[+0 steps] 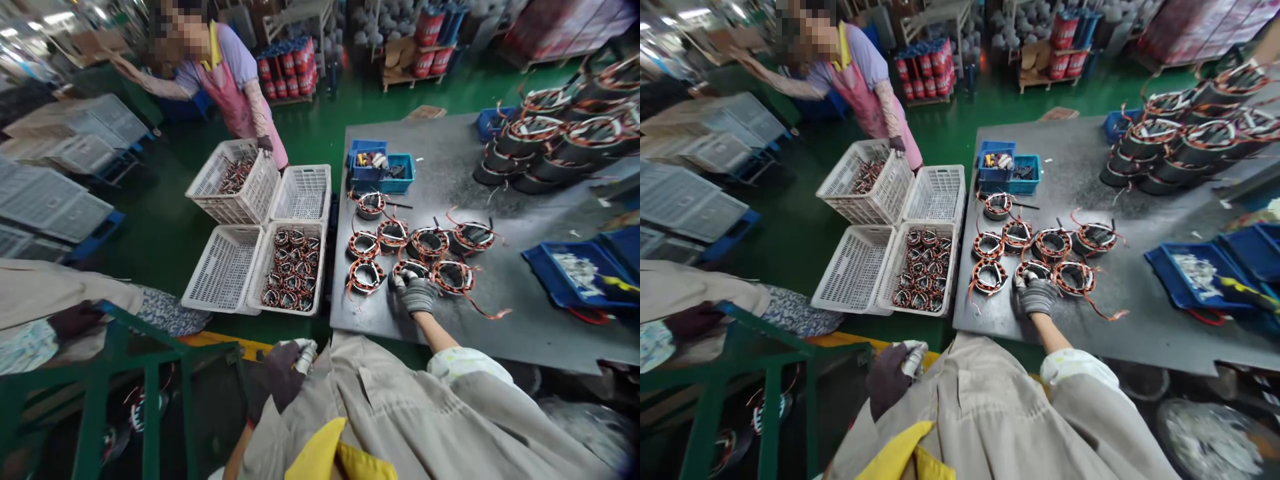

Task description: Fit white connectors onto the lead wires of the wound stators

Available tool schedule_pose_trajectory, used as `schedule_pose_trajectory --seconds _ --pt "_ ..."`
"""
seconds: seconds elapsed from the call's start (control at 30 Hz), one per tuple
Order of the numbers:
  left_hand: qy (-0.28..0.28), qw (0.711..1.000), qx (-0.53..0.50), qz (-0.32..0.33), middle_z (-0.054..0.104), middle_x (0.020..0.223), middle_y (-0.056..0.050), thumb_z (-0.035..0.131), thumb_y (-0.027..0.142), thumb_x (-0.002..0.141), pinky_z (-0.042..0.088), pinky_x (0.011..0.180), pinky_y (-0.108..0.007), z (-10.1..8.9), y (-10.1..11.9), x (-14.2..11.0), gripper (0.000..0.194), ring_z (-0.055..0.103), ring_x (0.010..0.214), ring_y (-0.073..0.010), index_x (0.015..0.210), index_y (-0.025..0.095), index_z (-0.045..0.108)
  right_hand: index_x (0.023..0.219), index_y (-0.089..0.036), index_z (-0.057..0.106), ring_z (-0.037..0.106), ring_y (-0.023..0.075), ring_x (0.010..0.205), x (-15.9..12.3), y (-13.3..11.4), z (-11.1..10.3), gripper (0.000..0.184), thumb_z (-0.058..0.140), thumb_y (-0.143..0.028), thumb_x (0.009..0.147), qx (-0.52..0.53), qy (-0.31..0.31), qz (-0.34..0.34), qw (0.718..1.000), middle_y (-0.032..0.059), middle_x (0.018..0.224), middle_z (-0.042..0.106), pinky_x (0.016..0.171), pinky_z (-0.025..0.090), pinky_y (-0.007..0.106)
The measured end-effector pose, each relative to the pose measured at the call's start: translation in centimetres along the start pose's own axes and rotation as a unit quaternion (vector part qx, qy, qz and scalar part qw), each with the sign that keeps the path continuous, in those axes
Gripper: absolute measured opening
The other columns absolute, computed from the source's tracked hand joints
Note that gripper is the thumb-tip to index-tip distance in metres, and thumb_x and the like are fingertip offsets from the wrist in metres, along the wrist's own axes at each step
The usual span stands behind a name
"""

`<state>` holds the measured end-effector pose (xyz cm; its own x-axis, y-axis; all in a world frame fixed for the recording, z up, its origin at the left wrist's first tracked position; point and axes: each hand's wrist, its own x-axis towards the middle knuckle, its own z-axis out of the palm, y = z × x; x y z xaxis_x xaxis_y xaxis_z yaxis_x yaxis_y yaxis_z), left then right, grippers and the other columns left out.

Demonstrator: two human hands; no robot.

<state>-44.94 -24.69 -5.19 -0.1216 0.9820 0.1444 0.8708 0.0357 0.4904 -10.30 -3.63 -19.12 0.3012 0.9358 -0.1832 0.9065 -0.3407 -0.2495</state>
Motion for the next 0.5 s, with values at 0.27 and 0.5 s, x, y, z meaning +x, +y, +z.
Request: schedule_pose_trajectory --seconds 0.27,0.5 --pt "-0.096 0.993 0.018 0.059 0.087 0.098 -0.008 0.066 0.037 0.108 0.063 0.096 -0.038 0.9 -0.9 5.4 0.026 0.082 0.096 -0.0252 0.105 0.026 0.089 0.139 -0.008 0.076 0.068 0.0355 0.120 -2.3 -6.5 -0.3 0.060 0.037 -0.044 0.110 0.152 0.050 -0.204 0.966 0.0223 0.127 0.077 0.114 0.047 0.047" --pt "-0.206 0.971 0.023 0.122 0.087 0.099 -0.008 0.065 0.037 0.109 0.062 0.094 -0.037 0.6 -3.7 9.8 0.025 0.081 0.095 -0.0239 0.110 0.025 0.087 0.151 -0.003 0.063 0.068 0.0398 0.122 -4.2 -11.2 4.2 0.067 0.054 -0.048 0.101 0.120 -0.014 -0.133 0.984 0.0272 0.134 0.074 0.116 0.050 0.052"
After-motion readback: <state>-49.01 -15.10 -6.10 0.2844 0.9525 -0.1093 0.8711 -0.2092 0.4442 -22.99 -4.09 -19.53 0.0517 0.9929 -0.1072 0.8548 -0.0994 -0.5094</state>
